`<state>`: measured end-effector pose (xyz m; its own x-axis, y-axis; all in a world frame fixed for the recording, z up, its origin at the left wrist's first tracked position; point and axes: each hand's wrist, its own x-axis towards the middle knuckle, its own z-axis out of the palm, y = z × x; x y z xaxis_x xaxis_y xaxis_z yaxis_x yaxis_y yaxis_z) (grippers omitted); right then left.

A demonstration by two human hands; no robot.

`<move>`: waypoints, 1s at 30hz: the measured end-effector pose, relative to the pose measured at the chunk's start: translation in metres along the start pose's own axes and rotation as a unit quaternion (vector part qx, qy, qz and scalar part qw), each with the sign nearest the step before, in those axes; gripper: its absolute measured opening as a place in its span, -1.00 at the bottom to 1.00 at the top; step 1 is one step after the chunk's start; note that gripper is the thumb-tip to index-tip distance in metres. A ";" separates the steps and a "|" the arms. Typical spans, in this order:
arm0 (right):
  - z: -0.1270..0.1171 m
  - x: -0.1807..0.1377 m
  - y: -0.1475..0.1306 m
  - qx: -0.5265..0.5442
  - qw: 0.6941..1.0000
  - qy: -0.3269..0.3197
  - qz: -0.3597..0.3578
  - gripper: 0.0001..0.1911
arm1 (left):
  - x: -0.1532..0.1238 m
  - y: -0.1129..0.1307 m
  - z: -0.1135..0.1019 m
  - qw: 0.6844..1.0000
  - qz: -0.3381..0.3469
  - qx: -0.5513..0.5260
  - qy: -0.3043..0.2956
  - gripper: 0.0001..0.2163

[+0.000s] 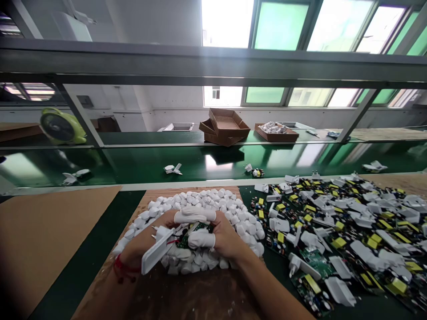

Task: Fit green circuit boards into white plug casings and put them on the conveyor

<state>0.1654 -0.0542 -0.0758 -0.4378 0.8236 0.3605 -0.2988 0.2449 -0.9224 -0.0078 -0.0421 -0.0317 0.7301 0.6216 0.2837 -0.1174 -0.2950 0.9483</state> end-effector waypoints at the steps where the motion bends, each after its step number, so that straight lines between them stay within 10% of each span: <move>1: 0.000 0.000 -0.001 -0.007 1.000 0.001 -0.001 -0.46 | 0.000 -0.001 0.000 1.000 -0.004 0.001 0.004 -0.59; 30: -0.004 -0.002 0.020 0.071 0.991 0.104 0.034 -0.56 | -0.004 -0.029 -0.009 0.995 -0.084 -0.033 0.033 -0.27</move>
<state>0.1639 -0.0490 -0.0959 -0.2807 0.9271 0.2485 -0.3968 0.1236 -0.9095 -0.0129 -0.0296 -0.0591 0.6978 0.7050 0.1268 -0.0426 -0.1358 0.9898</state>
